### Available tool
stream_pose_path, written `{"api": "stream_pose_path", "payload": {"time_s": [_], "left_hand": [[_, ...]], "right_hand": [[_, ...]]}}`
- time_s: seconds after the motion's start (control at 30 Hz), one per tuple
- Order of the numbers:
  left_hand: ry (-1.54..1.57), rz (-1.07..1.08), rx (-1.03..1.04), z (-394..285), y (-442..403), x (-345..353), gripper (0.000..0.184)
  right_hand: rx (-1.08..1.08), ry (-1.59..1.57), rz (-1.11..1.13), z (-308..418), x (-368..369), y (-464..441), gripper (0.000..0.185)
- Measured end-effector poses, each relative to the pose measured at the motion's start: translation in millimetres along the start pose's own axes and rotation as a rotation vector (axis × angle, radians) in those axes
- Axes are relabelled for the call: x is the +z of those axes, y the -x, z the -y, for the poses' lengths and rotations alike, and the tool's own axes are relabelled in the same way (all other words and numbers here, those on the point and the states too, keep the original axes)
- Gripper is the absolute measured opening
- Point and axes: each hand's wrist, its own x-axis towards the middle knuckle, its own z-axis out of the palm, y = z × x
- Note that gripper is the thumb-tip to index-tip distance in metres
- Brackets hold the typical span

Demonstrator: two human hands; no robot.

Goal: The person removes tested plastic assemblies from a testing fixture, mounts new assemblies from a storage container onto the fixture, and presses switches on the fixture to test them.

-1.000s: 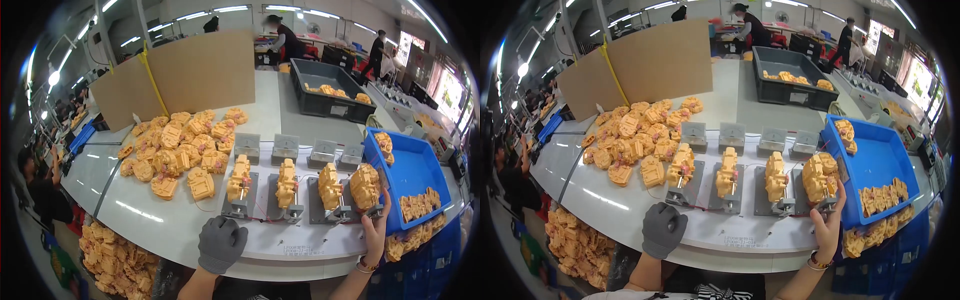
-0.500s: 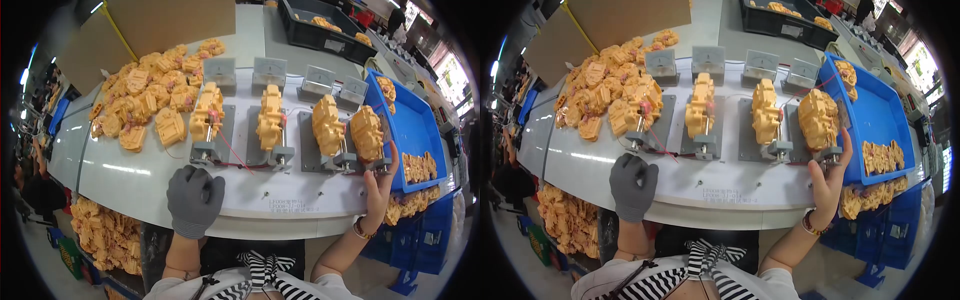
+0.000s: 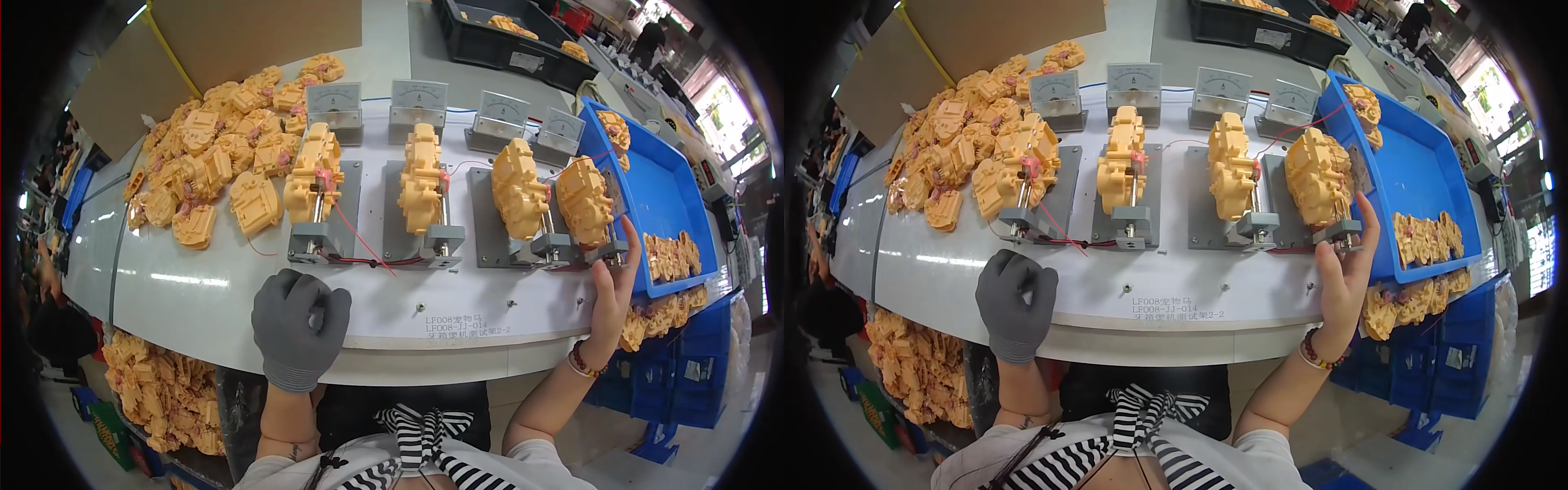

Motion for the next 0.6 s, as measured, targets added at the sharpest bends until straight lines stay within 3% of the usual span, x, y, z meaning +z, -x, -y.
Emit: {"api": "stream_pose_path", "payload": {"time_s": [0.23,0.37,0.6], "left_hand": [[-0.005,-0.038,0.011,-3,-1,2,0.016],[0.046,-0.032,-0.031,-5,0,4,0.014],[0.081,-0.020,-0.019,-8,-1,4,0.014]], "right_hand": [[-0.060,-0.023,-0.015,2,7,-2,0.063],[0.040,0.099,0.012,3,-3,0,0.063],[-0.092,0.047,-0.073,-4,-6,-2,0.066]]}}
